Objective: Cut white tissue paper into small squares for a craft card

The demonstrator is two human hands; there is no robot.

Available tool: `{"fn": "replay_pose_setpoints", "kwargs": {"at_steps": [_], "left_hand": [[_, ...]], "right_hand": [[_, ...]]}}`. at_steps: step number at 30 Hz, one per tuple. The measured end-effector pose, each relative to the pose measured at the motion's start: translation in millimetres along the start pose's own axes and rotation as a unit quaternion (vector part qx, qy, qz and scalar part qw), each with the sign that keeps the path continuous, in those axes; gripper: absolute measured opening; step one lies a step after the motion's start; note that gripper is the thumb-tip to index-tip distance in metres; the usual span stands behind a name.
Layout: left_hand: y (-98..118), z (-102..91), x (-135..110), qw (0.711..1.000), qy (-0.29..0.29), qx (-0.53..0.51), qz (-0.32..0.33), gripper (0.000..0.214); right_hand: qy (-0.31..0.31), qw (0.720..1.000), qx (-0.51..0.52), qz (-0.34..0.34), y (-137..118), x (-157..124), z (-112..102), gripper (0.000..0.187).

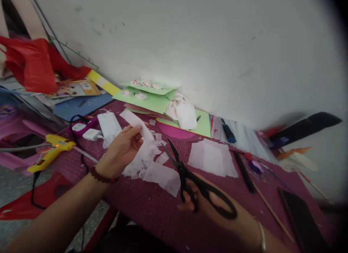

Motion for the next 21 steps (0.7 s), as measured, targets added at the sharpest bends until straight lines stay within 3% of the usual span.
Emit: {"fn": "replay_pose_setpoints", "kwargs": {"at_steps": [4,11,21], "left_hand": [[-1,-4.8,2,1.0,0.019,0.0,-0.002,0.016],[-14,4.1,3,1.0,0.007,-0.007,-0.025,0.016],[-29,15.5,-4,0.997,-0.057,0.053,-0.03,0.008]], "right_hand": [[-0.017,0.998,0.052,-0.031,-9,12,7,0.041],[-0.034,0.994,0.093,-0.04,-2,20,1,0.053],[-0.043,0.988,0.136,-0.057,11,29,-11,0.062]]}}
Point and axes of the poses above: each hand's wrist, its own x-axis towards the middle knuckle, its own z-axis out of the palm, y = z × x, the point moved 9 cm from there along x, towards the middle knuckle, and after that the axes turned 7 degrees about -y, right-handed, at the moved point
